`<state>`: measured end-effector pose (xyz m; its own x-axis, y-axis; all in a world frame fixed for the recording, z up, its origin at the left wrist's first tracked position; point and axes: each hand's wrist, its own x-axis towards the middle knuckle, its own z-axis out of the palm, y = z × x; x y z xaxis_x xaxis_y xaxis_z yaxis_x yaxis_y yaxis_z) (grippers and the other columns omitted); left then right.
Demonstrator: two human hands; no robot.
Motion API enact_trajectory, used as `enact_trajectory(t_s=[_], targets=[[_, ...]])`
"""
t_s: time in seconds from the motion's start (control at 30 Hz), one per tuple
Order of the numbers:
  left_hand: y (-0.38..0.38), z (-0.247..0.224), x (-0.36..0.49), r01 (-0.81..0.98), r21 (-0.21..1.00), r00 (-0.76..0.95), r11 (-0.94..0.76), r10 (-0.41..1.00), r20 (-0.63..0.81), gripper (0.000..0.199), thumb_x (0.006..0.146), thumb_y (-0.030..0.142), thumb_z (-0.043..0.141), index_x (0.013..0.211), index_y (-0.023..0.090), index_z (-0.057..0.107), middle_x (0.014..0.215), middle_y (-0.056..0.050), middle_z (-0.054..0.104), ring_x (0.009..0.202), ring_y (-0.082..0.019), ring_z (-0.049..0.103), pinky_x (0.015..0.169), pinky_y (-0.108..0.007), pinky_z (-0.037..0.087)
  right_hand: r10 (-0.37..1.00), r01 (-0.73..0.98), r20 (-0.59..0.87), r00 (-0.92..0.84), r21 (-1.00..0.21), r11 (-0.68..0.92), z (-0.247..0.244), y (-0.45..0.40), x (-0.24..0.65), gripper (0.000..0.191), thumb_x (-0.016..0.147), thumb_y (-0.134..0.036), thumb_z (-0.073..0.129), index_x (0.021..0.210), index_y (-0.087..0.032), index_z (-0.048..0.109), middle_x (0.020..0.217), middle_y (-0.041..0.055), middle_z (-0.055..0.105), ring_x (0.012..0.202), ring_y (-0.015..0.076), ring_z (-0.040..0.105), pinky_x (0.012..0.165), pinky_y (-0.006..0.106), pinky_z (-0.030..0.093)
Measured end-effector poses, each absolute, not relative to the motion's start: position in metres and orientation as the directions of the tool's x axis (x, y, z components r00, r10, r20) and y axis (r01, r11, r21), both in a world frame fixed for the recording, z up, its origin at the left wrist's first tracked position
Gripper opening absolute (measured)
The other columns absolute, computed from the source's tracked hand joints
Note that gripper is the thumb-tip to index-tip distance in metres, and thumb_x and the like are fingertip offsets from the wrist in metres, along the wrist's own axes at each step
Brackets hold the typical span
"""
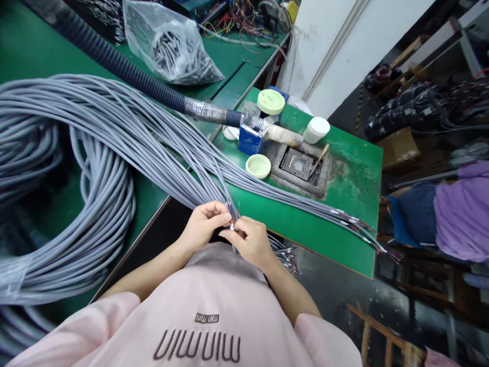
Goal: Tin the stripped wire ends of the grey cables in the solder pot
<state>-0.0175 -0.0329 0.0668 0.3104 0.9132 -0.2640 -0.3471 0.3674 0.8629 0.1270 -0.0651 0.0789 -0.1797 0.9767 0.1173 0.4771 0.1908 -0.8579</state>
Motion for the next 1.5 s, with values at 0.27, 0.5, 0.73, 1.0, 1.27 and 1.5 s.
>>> enact_trajectory(t_s=[0.27,0.5,0.73,1.0,1.27,1.5], targets=[[-0.033,0.072,-0.015,-0.34,0.867,0.294,0.364,0.917,-0.269,0.028,0.065,0.035,0.078,0.066,0.015,0.059,0.059,0.003,0.061,0.053,-0.007,0.054,0.052,-0.019,0.043,0.981,0.459,0.092,-0.173,-0.873,0.163,0.075,-0.065,0.13,0.041,0.08,-0.03,0.063,0.051,-0.02,0.036,0.052,-0.0049,0.04,0.051,0.0097,0.034,0.052,0.026,0.029],[-0.034,0.065,-0.014,-0.394,0.84,0.309,0.373,0.914,-0.261,0.024,0.068,0.032,0.076,0.07,0.016,0.059,0.06,0.003,0.062,0.054,-0.007,0.055,0.054,-0.018,0.044,0.984,0.442,0.08,-0.161,-0.885,0.145,0.075,-0.063,0.13,0.042,0.081,-0.034,0.063,0.051,-0.02,0.036,0.052,-0.0053,0.039,0.051,0.0094,0.034,0.051,0.025,0.029],[-0.035,0.059,-0.012,-0.455,0.803,0.327,0.385,0.911,-0.251,0.021,0.069,0.029,0.076,0.07,0.015,0.06,0.059,0.003,0.062,0.054,-0.007,0.055,0.056,-0.018,0.044,0.983,0.43,0.085,-0.163,-0.891,0.148,0.073,-0.064,0.132,0.041,0.081,-0.035,0.062,0.051,-0.02,0.039,0.052,-0.0046,0.04,0.051,0.01,0.034,0.051,0.026,0.029],[-0.037,0.055,-0.009,-0.455,0.804,0.341,0.383,0.909,-0.24,0.025,0.067,0.033,0.078,0.07,0.015,0.061,0.06,0.003,0.061,0.055,-0.008,0.054,0.056,-0.019,0.042,0.986,0.417,0.081,-0.146,-0.899,0.135,0.065,-0.067,0.137,0.041,0.081,-0.039,0.061,0.053,-0.02,0.039,0.054,-0.0039,0.041,0.051,0.0103,0.035,0.051,0.026,0.029],[-0.035,0.065,-0.009,-0.41,0.859,0.272,0.307,0.94,-0.206,0.029,0.062,0.036,0.081,0.065,0.015,0.061,0.058,0.003,0.059,0.053,-0.007,0.051,0.053,-0.02,0.041,0.984,0.395,0.074,-0.161,-0.909,0.133,0.068,-0.066,0.138,0.037,0.081,-0.033,0.061,0.052,-0.02,0.041,0.054,-0.0043,0.04,0.052,0.0102,0.035,0.052,0.026,0.029],[-0.035,0.068,-0.009,-0.405,0.855,0.28,0.323,0.934,-0.22,0.027,0.061,0.033,0.08,0.064,0.014,0.06,0.057,0.002,0.06,0.052,-0.007,0.052,0.052,-0.019,0.041,0.985,0.407,0.066,-0.159,-0.904,0.126,0.064,-0.068,0.14,0.038,0.081,-0.034,0.06,0.053,-0.02,0.041,0.055,-0.0039,0.041,0.053,0.01,0.036,0.053,0.026,0.03]])
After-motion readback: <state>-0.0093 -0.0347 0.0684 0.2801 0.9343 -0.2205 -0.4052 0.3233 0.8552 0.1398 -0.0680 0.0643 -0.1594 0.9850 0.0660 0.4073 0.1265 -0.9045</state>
